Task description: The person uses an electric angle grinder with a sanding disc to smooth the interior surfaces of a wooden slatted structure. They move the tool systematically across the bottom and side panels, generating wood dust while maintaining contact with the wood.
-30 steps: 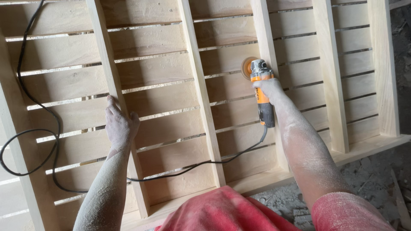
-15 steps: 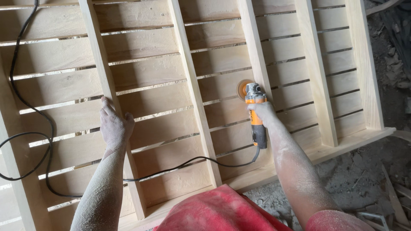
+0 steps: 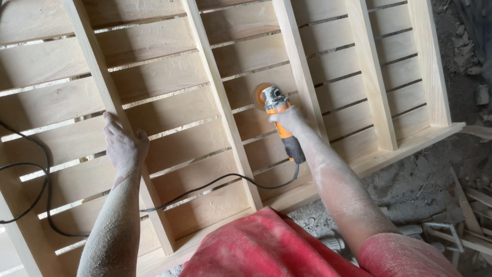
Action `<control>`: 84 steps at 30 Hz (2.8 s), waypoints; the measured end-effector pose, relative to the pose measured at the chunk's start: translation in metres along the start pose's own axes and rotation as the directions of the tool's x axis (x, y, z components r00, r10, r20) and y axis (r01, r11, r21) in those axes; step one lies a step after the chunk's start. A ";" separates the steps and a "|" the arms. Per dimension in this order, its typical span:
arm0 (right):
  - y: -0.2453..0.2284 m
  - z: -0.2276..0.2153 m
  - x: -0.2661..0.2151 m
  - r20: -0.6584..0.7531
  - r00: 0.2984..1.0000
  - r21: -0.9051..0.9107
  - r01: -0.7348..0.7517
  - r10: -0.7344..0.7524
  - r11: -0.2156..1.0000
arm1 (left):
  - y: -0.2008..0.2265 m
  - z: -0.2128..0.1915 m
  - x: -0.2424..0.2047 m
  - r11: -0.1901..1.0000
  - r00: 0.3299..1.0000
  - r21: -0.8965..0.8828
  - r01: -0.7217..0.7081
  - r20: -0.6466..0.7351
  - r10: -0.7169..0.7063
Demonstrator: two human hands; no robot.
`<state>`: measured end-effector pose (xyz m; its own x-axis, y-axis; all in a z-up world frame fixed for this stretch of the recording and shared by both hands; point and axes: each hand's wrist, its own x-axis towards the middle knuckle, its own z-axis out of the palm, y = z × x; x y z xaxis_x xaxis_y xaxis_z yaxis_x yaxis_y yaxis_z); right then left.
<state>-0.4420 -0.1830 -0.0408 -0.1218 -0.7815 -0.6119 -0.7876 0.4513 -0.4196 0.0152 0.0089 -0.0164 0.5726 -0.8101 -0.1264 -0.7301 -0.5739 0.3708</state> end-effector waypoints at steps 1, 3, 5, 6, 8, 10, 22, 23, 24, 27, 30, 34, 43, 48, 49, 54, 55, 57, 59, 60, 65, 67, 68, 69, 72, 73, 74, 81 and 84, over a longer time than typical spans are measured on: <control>0.002 -0.006 0.004 -0.004 1.000 0.030 -0.013 0.013 0.999 | 0.001 0.000 0.003 0.999 0.999 0.005 -0.033 -0.020 0.033; 0.009 -0.019 0.013 -0.007 1.000 0.104 -0.027 0.028 0.994 | 0.000 0.001 0.002 1.000 1.000 -0.002 0.002 0.013 -0.001; 0.017 -0.029 0.023 -0.012 0.999 0.193 -0.033 0.036 0.981 | 0.000 0.002 -0.001 1.000 0.999 -0.004 0.028 0.028 -0.028; 0.019 -0.033 0.029 -0.019 0.999 0.223 -0.035 0.040 0.974 | 0.000 0.002 -0.001 1.000 0.999 -0.003 0.029 0.027 -0.029; 0.017 -0.039 0.044 -0.039 0.998 0.283 -0.032 0.045 0.958 | 0.002 0.003 0.003 1.000 0.999 -0.002 0.031 0.022 -0.031; 0.010 -0.041 0.056 0.033 0.999 0.347 -0.033 0.023 0.937 | 0.001 0.002 0.000 0.999 0.998 0.010 0.042 0.038 -0.042; -0.068 -0.036 0.099 0.135 0.991 0.424 -0.042 -0.017 0.905 | 0.002 0.002 0.004 0.996 0.996 -0.037 0.076 0.054 -0.074; -0.067 -0.034 0.093 0.146 0.989 0.419 -0.034 -0.030 0.907 | 0.004 0.002 0.005 0.996 0.995 -0.034 0.079 0.061 -0.077; -0.067 -0.027 0.087 0.119 0.993 0.377 -0.019 -0.028 0.926 | 0.005 0.001 0.005 0.996 0.995 -0.030 0.081 0.068 -0.079; -0.077 0.005 0.064 0.054 0.997 0.276 0.044 -0.061 0.960 | 0.006 0.000 0.004 0.998 0.997 -0.030 0.055 0.048 -0.054; -0.091 0.033 0.038 0.020 0.995 0.198 0.090 -0.096 0.976 | 0.005 -0.003 0.002 0.999 0.998 -0.019 0.037 0.045 -0.036; -0.109 0.053 0.014 0.023 0.996 0.268 0.077 -0.086 0.960 | 0.007 -0.004 0.003 0.998 0.999 -0.055 0.033 0.033 -0.031; -0.109 0.067 -0.019 0.007 0.997 0.239 0.071 -0.075 0.968 | 0.005 -0.003 0.004 0.998 1.000 -0.069 0.013 -0.006 -0.013; -0.101 0.059 -0.022 0.020 0.998 0.140 0.052 -0.055 0.989 | 0.002 0.001 -0.001 0.998 1.000 -0.063 0.015 -0.002 -0.015; -0.106 0.056 -0.016 0.011 0.997 0.088 0.080 -0.081 0.993 | 0.004 0.000 0.004 0.998 1.000 -0.058 0.011 -0.016 -0.012; -0.101 0.055 -0.009 0.016 0.997 0.137 0.076 -0.079 0.988 | 0.002 0.002 -0.003 0.998 1.000 -0.059 0.018 -0.005 -0.019; -0.104 0.053 -0.004 0.015 0.997 0.160 0.074 -0.078 0.984 | 0.003 0.001 0.001 0.998 1.000 -0.057 0.012 -0.015 -0.013; -0.107 0.048 0.005 0.005 0.997 0.170 0.073 -0.074 0.983 | 0.004 -0.001 0.004 0.999 1.000 -0.050 0.009 -0.023 -0.010; -0.104 0.043 0.012 -0.004 0.997 0.169 0.074 -0.074 0.983 | 0.005 -0.001 0.003 0.999 1.000 -0.049 0.012 -0.010 -0.013; -0.102 0.041 0.016 -0.007 0.997 0.163 0.080 -0.080 0.983 | 0.005 -0.001 0.001 0.998 1.000 -0.052 0.020 0.004 -0.020; -0.087 0.018 0.041 0.032 0.998 0.268 0.038 -0.048 0.963 | 0.006 -0.002 0.003 0.999 1.000 -0.028 0.023 0.012 -0.023; -0.078 0.009 0.047 0.062 0.998 0.365 0.004 -0.028 0.931 | 0.006 -0.002 0.003 0.999 1.000 -0.028 0.020 -0.003 -0.020; -0.076 0.006 0.049 0.046 0.999 0.419 -0.019 0.000 0.908 | 0.006 -0.002 0.003 0.999 1.000 -0.027 0.018 0.001 -0.018; -0.076 0.005 0.053 0.033 0.999 0.471 -0.038 0.026 0.881 | 0.006 -0.002 0.004 1.000 1.000 -0.025 0.017 0.002 -0.016; -0.078 0.015 0.052 0.040 0.999 0.515 -0.015 -0.007 0.857 | 0.006 0.001 0.005 0.999 0.999 -0.016 0.040 0.029 -0.040; -0.082 0.022 0.050 0.048 0.998 0.513 0.010 -0.040 0.859 | 0.006 0.001 0.005 0.999 0.998 -0.015 0.052 0.039 -0.051; -0.088 0.030 0.048 0.046 0.998 0.462 0.015 -0.040 0.887 | 0.005 0.001 0.006 0.999 0.999 -0.017 0.039 0.025 -0.038; -0.098 0.063 0.017 -0.008 0.993 0.166 0.120 -0.120 0.979 | 0.005 -0.003 0.007 0.997 1.000 -0.076 0.003 -0.006 -0.003; -0.078 0.043 0.021 0.017 0.997 0.165 0.074 -0.078 0.984 | 0.001 -0.001 -0.002 0.997 1.000 -0.080 -0.002 -0.013 0.001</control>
<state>-0.3576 -0.2164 -0.0502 -0.0497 -0.8067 -0.5888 -0.6842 0.4570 -0.5683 0.0139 0.0102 -0.0146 0.5764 -0.8092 -0.1141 -0.6992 -0.5605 0.4438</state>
